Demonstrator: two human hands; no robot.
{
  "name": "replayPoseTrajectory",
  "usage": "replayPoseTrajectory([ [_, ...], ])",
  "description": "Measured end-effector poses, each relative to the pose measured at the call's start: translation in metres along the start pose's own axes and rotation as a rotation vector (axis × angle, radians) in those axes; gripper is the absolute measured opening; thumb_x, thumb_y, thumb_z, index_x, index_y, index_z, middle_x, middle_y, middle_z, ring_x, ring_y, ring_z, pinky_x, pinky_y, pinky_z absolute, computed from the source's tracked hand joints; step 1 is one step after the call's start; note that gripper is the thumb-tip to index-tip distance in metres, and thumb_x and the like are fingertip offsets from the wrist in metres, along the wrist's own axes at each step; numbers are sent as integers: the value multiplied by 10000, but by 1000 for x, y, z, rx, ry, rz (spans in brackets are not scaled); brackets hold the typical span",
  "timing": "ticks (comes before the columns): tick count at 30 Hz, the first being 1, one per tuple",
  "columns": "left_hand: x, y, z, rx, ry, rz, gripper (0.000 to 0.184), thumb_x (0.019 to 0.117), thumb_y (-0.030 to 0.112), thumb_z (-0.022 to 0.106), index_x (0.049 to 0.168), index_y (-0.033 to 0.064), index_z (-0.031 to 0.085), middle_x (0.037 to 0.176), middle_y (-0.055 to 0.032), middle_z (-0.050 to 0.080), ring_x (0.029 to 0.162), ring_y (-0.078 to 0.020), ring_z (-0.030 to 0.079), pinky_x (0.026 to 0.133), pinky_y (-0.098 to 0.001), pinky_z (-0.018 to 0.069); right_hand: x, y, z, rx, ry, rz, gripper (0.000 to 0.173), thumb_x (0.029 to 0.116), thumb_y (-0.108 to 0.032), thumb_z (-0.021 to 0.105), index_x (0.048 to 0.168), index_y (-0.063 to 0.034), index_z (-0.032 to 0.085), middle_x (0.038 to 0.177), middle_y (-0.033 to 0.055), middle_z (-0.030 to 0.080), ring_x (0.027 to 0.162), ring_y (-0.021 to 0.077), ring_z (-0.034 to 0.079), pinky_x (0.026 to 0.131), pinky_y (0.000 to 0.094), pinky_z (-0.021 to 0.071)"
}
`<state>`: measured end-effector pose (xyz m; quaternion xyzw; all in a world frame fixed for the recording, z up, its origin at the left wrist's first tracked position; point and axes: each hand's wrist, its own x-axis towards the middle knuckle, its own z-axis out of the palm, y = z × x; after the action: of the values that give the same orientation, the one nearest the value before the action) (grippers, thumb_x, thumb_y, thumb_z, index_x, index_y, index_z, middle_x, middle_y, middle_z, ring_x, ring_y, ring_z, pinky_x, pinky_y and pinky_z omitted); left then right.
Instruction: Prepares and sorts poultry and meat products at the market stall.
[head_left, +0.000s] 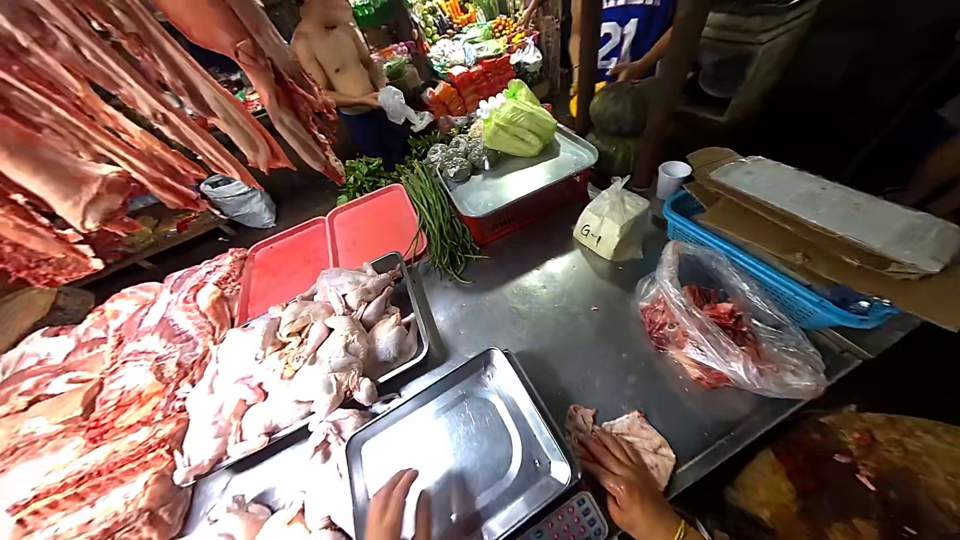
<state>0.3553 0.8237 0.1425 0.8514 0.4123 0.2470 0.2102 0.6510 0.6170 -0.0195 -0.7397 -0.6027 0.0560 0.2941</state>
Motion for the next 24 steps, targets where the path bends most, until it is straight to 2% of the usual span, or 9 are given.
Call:
replayPoseTrajectory([
  [4, 59, -31, 75, 140, 98, 222, 274, 931, 172, 585, 1085, 29, 761, 1081, -141, 736, 1028, -311, 695, 923, -474, 560, 48, 33, 12, -1, 26, -16, 382, 948, -130, 575, 1294, -185, 727, 1463, 66, 607, 1404, 368, 507, 1133, 633, 401],
  [6, 69, -40, 94, 193, 177, 205, 297, 939, 187, 550, 1078, 24, 757, 1055, -145, 733, 1007, -306, 698, 918, -460, 558, 82, 45, 16, 25, 57, 62, 436, 1018, -243, 450, 1368, -111, 673, 1498, 151, 560, 1425, 412, 471, 1158, 656, 343],
  [8, 68, -34, 96, 274, 242, 181, 330, 941, 219, 530, 1070, 10, 750, 1050, -170, 736, 993, -332, 707, 909, -494, 552, 104, 45, 10, 188, -55, 33, 546, 965, -186, 379, 1446, -19, 577, 1551, 203, 482, 1470, 410, 407, 1199, 647, 274],
  [10, 63, -32, 97, 353, 274, 203, 341, 951, 260, 516, 1058, 41, 755, 1037, -156, 738, 971, -322, 700, 888, -495, 542, 113, 51, 12, 288, -212, -136, 557, 941, -123, 395, 1464, -20, 556, 1554, 167, 493, 1474, 364, 417, 1217, 600, 270],
  [12, 63, -36, 100, 413, 285, 237, 352, 961, 306, 488, 1085, 97, 743, 1045, -123, 722, 983, -281, 672, 889, -450, 516, 136, 65, 23, 242, -241, -251, 521, 952, -88, 417, 1439, -84, 602, 1532, 104, 536, 1448, 323, 465, 1201, 590, 313],
  [15, 64, -36, 102, 451, 252, 220, 372, 965, 346, 454, 1129, 133, 711, 1074, -97, 694, 1027, -246, 636, 927, -408, 476, 223, 83, 33, 149, -224, -84, 462, 1022, -91, 432, 1461, -76, 577, 1554, 118, 508, 1474, 333, 425, 1230, 597, 269],
  [18, 63, -35, 100, 450, 207, 192, 381, 959, 358, 456, 1143, 138, 706, 1074, -99, 690, 1050, -244, 630, 963, -412, 464, 328, 83, 62, 99, -144, 84, 500, 1006, -84, 432, 1495, -57, 528, 1594, 156, 442, 1512, 375, 343, 1246, 612, 196],
  [22, 66, -33, 97, 450, 115, 147, 388, 931, 326, 489, 1122, 88, 729, 1059, -150, 700, 1037, -291, 644, 957, -442, 470, 374, 47, 106, 239, -360, -288, 436, 990, -48, 466, 1353, -155, 682, 1528, 62, 544, 1495, 304, 386, 1251, 554, 229],
  [24, 67, -35, 97, 450, 72, 139, 390, 935, 313, 478, 1117, 71, 724, 1058, -165, 698, 1036, -304, 641, 958, -449, 462, 387, 57, 101, 250, -381, -325, 399, 1034, -103, 451, 1362, -150, 675, 1506, 68, 564, 1467, 295, 433, 1244, 514, 272],
])
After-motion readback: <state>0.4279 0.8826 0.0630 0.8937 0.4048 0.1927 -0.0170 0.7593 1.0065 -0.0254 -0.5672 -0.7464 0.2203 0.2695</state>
